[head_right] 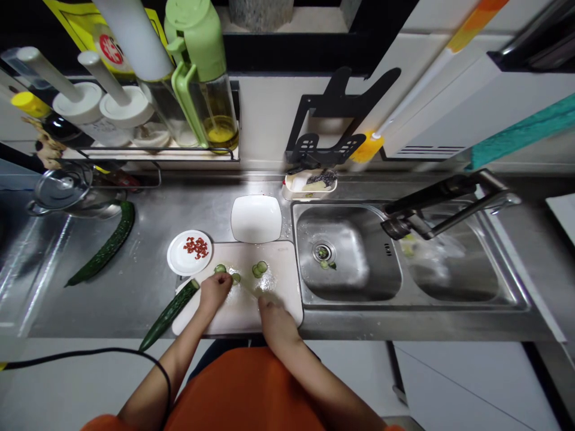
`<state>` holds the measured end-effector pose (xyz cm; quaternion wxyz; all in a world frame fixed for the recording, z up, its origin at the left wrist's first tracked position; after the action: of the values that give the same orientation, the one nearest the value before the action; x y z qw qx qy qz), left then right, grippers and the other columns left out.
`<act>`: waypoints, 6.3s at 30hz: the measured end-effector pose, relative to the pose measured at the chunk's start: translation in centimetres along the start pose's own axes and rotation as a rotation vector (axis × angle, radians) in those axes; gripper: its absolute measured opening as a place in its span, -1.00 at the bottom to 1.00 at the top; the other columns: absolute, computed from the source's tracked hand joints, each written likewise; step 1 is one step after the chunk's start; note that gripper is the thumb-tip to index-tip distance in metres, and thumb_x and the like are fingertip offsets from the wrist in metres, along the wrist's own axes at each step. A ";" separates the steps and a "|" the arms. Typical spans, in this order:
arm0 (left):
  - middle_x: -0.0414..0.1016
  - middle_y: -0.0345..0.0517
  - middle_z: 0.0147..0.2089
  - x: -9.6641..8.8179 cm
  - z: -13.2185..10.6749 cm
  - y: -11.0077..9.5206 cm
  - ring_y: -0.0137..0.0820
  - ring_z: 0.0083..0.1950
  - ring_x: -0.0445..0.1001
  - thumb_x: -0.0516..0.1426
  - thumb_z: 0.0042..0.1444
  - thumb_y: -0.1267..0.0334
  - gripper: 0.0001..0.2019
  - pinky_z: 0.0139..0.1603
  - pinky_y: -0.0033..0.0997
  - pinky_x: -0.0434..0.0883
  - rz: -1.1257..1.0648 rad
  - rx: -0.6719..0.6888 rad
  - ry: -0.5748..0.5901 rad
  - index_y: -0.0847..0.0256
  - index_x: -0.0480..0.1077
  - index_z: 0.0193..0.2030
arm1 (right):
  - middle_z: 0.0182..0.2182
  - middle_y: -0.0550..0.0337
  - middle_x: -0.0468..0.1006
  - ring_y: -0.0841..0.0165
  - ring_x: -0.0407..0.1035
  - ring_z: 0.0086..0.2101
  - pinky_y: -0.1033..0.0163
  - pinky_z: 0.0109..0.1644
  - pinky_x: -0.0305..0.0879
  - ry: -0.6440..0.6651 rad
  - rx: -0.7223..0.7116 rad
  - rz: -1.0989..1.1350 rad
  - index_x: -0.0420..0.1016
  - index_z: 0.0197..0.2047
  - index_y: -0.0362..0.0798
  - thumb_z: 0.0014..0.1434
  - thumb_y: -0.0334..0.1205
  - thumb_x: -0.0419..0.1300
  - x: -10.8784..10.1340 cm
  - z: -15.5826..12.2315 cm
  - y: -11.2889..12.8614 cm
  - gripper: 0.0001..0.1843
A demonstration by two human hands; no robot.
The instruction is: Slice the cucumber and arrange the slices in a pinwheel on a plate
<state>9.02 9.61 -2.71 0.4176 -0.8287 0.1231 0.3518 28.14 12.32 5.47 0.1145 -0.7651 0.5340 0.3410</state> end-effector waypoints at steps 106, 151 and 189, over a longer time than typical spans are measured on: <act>0.50 -0.21 -0.37 3.7 2.1 -7.4 -0.47 -0.36 0.40 0.13 0.03 0.33 -0.78 -0.27 -0.50 0.30 -0.081 0.328 0.240 0.18 0.48 -0.16 | -0.14 -0.06 0.54 0.15 0.47 -0.14 0.17 -0.18 0.37 0.093 0.085 0.119 0.30 0.14 -0.10 0.15 -0.60 -0.21 2.0 -1.5 -4.1 -0.43; 0.44 -0.07 -0.32 1.2 -0.5 -0.6 -0.36 -0.24 0.43 0.05 0.01 0.41 -0.81 -0.09 -0.36 0.38 -0.003 0.261 -0.143 0.19 0.50 -0.43 | -0.18 -0.05 0.54 0.21 0.48 -0.17 0.24 -0.22 0.36 0.023 0.044 0.046 0.31 0.07 -0.10 0.14 -0.59 -0.15 0.6 -0.5 -0.5 -0.50; 0.45 -0.04 -0.25 0.4 -1.2 0.1 -0.38 -0.21 0.44 0.09 0.12 0.27 -0.84 -0.11 -0.39 0.41 -0.061 0.380 -0.167 0.19 0.50 -0.36 | -0.09 -0.06 0.53 0.21 0.44 -0.08 0.22 -0.11 0.33 0.143 0.103 0.125 0.22 0.21 -0.10 0.11 -0.60 -0.14 1.3 -1.4 -1.9 -0.39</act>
<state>9.82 8.63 -2.56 0.5856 -0.7064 0.1270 0.3768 30.64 11.37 5.33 0.0939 -0.7457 0.6044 0.2642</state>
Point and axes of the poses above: each hand's wrist, its own z-axis towards the middle knuckle, its own x-axis out of the palm, y = z × x, the point moved 3 cm from there along z, towards the middle knuckle
